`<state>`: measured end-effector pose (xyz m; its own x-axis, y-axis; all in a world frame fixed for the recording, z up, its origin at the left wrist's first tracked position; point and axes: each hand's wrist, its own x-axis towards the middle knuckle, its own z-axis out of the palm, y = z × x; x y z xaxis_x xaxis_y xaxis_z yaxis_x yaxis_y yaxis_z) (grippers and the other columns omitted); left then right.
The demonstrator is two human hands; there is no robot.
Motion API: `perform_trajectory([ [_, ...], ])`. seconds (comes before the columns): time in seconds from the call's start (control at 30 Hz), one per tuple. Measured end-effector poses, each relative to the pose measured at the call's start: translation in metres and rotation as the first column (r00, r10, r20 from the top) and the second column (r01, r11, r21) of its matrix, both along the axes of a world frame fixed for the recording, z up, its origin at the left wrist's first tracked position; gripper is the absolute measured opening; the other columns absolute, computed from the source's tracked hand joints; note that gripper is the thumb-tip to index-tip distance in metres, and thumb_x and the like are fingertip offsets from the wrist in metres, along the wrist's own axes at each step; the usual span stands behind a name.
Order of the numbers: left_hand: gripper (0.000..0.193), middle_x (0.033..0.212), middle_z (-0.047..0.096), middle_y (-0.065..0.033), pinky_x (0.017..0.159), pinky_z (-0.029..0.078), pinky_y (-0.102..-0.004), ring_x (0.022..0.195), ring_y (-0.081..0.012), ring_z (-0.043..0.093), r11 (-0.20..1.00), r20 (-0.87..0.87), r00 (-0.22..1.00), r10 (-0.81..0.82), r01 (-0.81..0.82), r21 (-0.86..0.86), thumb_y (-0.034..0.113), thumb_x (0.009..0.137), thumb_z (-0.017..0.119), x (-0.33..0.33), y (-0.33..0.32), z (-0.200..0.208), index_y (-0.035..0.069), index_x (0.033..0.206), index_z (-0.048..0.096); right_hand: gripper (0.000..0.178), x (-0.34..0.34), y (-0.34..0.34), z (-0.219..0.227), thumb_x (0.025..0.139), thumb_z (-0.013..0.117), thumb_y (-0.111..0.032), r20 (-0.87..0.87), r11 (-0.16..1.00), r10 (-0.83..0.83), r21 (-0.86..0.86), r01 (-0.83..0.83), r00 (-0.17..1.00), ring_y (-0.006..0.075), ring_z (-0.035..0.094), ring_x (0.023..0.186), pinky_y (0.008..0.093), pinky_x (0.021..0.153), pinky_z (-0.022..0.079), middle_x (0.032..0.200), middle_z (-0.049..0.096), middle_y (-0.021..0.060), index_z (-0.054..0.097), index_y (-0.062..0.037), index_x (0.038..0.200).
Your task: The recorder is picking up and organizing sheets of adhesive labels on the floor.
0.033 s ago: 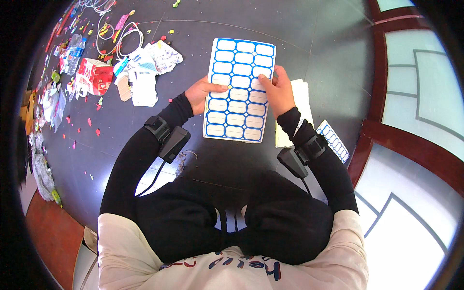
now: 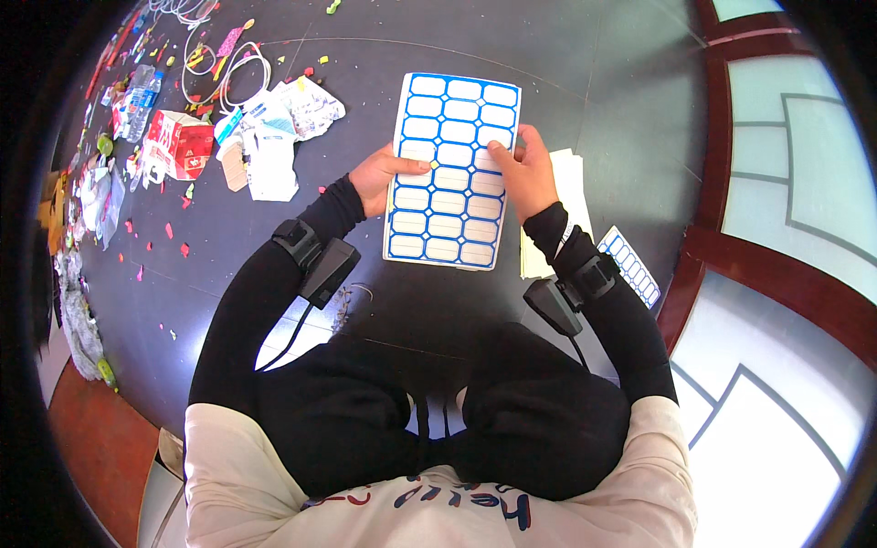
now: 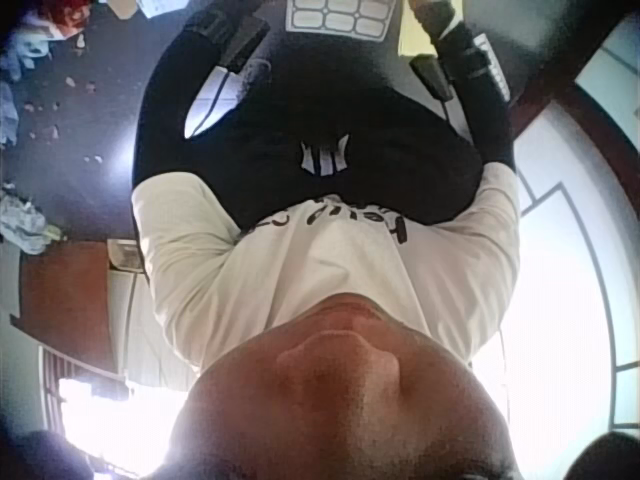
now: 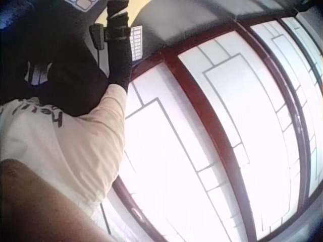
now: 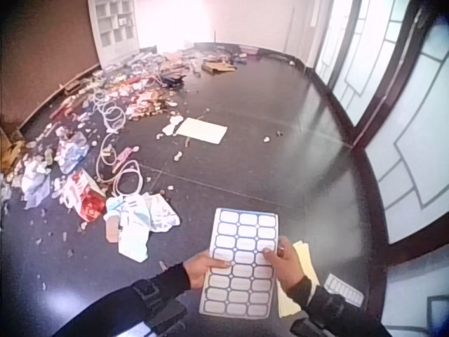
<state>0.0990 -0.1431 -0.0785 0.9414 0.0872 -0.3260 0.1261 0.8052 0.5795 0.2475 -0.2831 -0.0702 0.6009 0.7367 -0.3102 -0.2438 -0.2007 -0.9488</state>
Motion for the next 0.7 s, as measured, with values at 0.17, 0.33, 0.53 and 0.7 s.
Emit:
perform_trajectory([
  [0.17, 0.046, 0.115, 0.047, -0.0174, 0.088, 0.043, -0.0407, 0.104, -0.0298, 0.05, 1.0, -0.014, 1.0, 0.002, -0.001, 0.026, -0.004, 0.078, 0.049, -0.0024, -0.0001, 0.0028, 0.0, 0.119, 0.031, 0.032, -0.0001, 0.0005, -0.006, 0.079, 0.056, -0.013, 0.146, 0.999, 0.015, -0.037, -0.01, 0.989, 0.0151, 0.059, 0.071, 0.0253, 0.06, 0.047, 0.079, 0.06, 0.0114, 0.042, -0.0013, 0.105],
  [0.33, 0.043, 0.114, 0.047, -0.0175, 0.087, 0.043, -0.0404, 0.104, -0.0295, 0.05, 1.0, -0.047, 0.999, 0.012, -0.011, 0.012, -0.005, 0.078, 0.048, -0.0004, -0.0011, 0.0014, 0.0, 0.118, 0.034, 0.031, 0.0023, -0.001, -0.009, 0.078, 0.057, -0.014, 0.298, 0.998, 0.03, -0.064, -0.012, 0.954, 0.016, 0.06, 0.069, 0.026, 0.058, 0.047, 0.076, 0.061, 0.0132, 0.043, -0.0003, 0.103],
  [0.53, 0.042, 0.114, 0.048, -0.0168, 0.087, 0.043, -0.0399, 0.104, -0.0282, 0.05, 0.999, -0.033, 0.999, -0.021, 0.022, 0.033, -0.005, 0.078, 0.049, -0.0002, -0.0012, 0.0002, 0.0, 0.118, 0.035, 0.029, -0.0002, -0.0002, -0.0087, 0.08, 0.054, -0.015, 0.487, 0.996, 0.06, -0.086, -0.021, 0.871, 0.0235, 0.061, 0.071, 0.0303, 0.059, 0.048, 0.082, 0.059, 0.019, 0.04, -0.0002, 0.1],
  [0.7, 0.043, 0.114, 0.048, -0.0168, 0.088, 0.043, -0.0401, 0.104, -0.0285, 0.05, 0.998, -0.015, 0.999, -0.049, 0.049, 0.039, -0.004, 0.078, 0.05, 0.0001, -0.0027, -0.0011, 0.0, 0.118, 0.035, 0.032, 0.0014, -0.0009, -0.005, 0.083, 0.049, -0.021, 0.55, 0.974, 0.155, -0.224, -0.033, 0.82, 0.0295, 0.06, 0.074, 0.0347, 0.065, 0.048, 0.085, 0.058, 0.0211, 0.037, 0.0002, 0.103],
])
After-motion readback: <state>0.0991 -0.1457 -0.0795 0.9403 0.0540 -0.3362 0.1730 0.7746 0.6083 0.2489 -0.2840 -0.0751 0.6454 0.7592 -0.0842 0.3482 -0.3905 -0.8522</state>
